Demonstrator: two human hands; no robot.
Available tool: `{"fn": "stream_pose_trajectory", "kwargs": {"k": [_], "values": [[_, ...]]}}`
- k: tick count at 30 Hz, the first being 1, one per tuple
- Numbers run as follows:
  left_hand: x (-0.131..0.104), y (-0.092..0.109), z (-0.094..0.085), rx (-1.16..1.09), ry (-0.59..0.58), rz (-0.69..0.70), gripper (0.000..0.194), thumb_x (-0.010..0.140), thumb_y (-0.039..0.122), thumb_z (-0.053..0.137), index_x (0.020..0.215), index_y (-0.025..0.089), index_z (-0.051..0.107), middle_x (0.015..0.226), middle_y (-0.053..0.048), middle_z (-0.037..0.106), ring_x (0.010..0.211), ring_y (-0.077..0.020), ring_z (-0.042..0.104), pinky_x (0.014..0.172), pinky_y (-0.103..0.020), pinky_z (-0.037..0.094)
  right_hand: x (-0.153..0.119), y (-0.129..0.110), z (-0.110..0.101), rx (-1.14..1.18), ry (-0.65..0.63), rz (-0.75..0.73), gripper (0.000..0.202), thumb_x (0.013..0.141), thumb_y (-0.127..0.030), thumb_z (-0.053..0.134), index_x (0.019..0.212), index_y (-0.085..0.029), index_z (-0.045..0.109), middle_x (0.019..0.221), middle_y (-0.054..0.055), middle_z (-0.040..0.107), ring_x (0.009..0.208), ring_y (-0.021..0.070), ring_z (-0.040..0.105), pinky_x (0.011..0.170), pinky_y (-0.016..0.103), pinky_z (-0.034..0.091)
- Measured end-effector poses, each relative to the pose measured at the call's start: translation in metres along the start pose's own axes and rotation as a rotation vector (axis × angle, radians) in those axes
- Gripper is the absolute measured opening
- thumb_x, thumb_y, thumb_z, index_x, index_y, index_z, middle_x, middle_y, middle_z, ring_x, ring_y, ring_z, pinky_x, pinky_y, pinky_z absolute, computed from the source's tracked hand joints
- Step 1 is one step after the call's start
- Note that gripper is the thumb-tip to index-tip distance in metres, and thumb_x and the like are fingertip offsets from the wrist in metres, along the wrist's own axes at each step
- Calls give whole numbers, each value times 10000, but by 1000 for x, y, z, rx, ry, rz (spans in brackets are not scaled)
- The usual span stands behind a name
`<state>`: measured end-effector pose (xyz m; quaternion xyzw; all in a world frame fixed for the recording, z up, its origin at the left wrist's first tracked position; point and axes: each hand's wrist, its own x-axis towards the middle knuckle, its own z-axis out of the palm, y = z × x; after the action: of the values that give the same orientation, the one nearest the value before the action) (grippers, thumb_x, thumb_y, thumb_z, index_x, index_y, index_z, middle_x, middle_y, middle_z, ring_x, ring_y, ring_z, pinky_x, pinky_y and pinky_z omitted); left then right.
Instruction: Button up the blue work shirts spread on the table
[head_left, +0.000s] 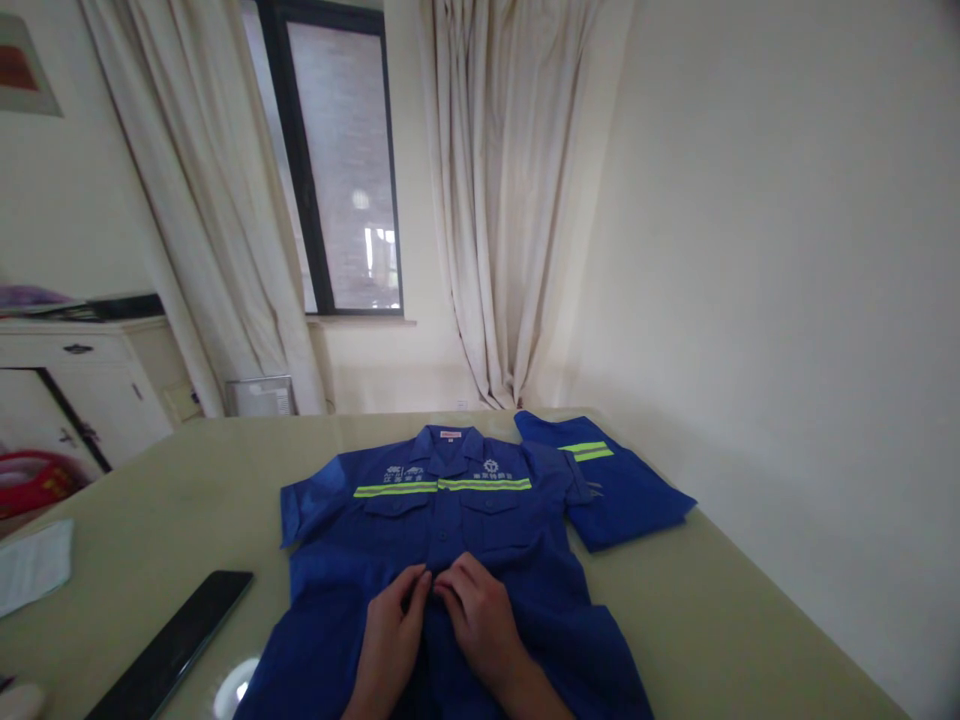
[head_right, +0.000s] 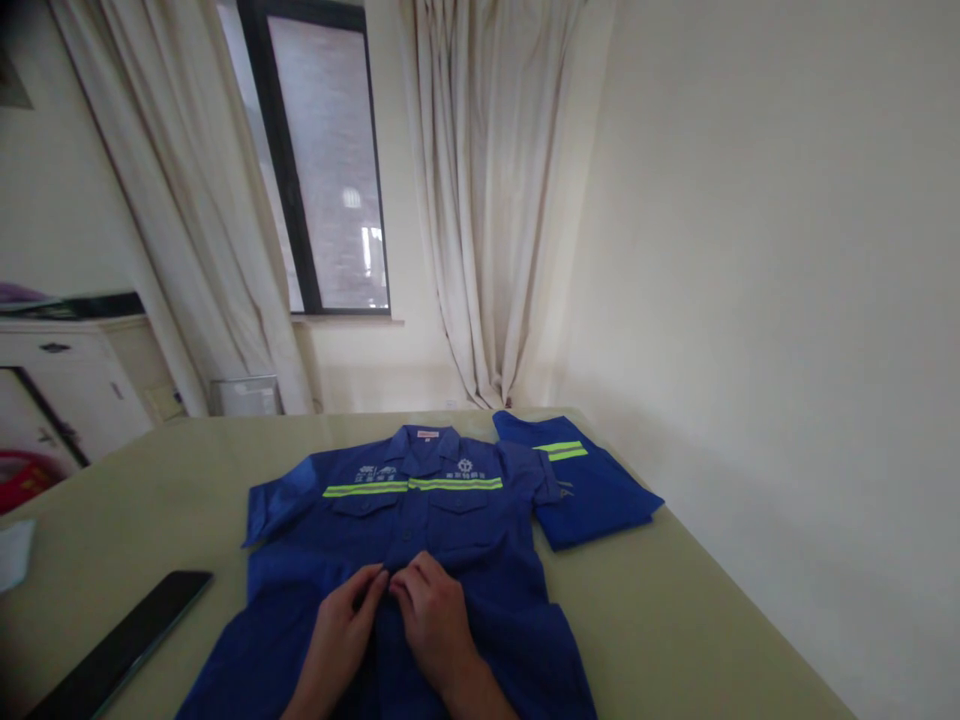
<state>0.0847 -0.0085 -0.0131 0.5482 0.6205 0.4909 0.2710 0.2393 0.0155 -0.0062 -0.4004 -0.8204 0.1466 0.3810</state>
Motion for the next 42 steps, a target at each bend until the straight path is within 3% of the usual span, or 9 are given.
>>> {"fn": "stream_pose_trajectory", "kwargs": {"k": [4, 11, 22, 30, 37, 42], "values": [[3, 2, 0, -85, -30, -12, 419, 901, 570, 586, 950, 205, 784, 932, -62, 806, 870, -270, 741, 799, -321, 569, 1, -3, 4, -128, 40, -72, 262, 1067, -248, 442, 904, -241, 647, 880, 22, 640, 816, 164, 636, 712, 243, 470], [2, -1, 0, -189, -61, -46, 423, 889, 590, 616, 924, 197, 769, 887, -41, 791, 847, -255, 717, 795, -305, 548, 2, -4, 10, -182, 5, -79, 230, 1061, -246, 468, 909, -243, 641, 887, 13, 649, 794, 159, 650, 677, 247, 465], [10, -8, 2, -290, -37, -33, 425, 822, 622, 676, 819, 198, 710, 757, 2, 700, 774, -224, 656, 747, -287, 529, 3, -4, 17, -154, 153, -69, 383, 1088, -413, 395, 856, -244, 649, 809, -2, 642, 730, 148, 643, 647, 250, 428], [9, -14, 3, -214, -43, 14, 371, 875, 570, 642, 903, 206, 709, 828, -11, 717, 814, -229, 666, 771, -296, 525, 5, -5, 9, 44, 117, 72, 122, 1007, -263, 597, 895, -246, 642, 870, -15, 668, 778, 150, 665, 700, 228, 451], [-1, -4, 8, -151, -87, 81, 356, 944, 529, 567, 952, 211, 727, 888, -32, 748, 798, -217, 680, 749, -293, 534, 0, 0, 15, -74, 101, 118, 163, 936, -103, 550, 846, -235, 580, 817, -12, 642, 705, 152, 636, 633, 229, 429], [1, -3, 13, -146, 41, 67, 375, 910, 557, 598, 980, 215, 738, 976, -55, 773, 888, -245, 718, 813, -318, 568, 1, 3, 12, -85, 143, 21, 109, 990, -181, 530, 918, -235, 591, 858, 5, 658, 756, 172, 659, 678, 249, 464]]}}
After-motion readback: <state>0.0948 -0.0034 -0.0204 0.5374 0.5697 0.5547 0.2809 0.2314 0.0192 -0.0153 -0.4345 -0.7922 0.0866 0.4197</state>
